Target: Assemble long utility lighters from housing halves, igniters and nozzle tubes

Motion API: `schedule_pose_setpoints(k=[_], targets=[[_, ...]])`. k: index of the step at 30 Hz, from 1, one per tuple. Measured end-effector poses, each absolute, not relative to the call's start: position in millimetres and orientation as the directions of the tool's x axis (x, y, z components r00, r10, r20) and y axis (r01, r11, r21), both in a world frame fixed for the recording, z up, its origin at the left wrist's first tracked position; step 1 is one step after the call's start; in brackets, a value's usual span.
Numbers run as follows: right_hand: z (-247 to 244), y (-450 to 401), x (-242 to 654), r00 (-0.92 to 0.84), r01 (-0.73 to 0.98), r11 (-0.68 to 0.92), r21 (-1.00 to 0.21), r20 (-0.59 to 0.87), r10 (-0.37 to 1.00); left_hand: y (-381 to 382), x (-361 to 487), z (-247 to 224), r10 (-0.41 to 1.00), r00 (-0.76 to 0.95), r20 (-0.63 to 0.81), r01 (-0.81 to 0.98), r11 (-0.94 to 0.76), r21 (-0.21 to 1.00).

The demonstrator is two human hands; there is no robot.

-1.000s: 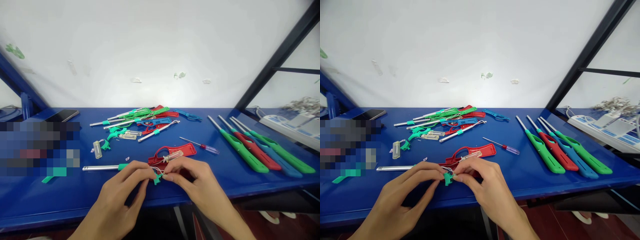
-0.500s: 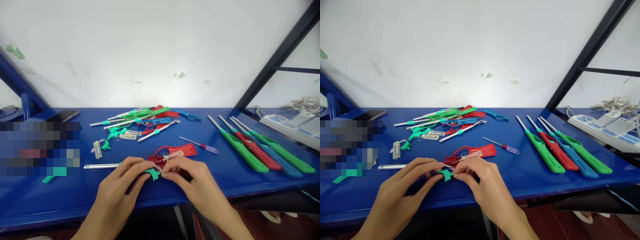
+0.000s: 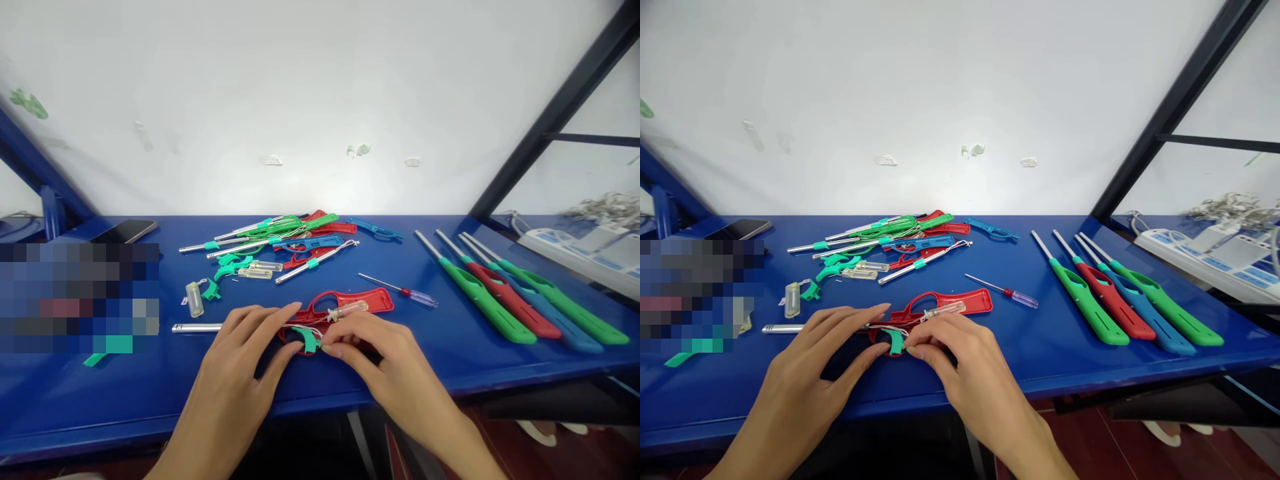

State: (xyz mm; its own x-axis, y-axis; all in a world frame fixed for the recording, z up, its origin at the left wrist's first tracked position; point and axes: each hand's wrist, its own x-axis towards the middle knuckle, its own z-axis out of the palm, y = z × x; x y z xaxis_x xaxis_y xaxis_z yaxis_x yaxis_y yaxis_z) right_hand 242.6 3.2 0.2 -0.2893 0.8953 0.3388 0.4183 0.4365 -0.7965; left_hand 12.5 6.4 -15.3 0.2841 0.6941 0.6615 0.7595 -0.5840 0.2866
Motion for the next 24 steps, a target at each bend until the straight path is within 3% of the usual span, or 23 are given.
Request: schedule_pose_setpoints(k=[24], targets=[[-10.2,-0.5,236.4,-0.298,0.591,0.514,-0.622,0.424,0.855,3.1,14.0,-19.0,0.663,0.37,0.65,0.735,-0.638,0.232]])
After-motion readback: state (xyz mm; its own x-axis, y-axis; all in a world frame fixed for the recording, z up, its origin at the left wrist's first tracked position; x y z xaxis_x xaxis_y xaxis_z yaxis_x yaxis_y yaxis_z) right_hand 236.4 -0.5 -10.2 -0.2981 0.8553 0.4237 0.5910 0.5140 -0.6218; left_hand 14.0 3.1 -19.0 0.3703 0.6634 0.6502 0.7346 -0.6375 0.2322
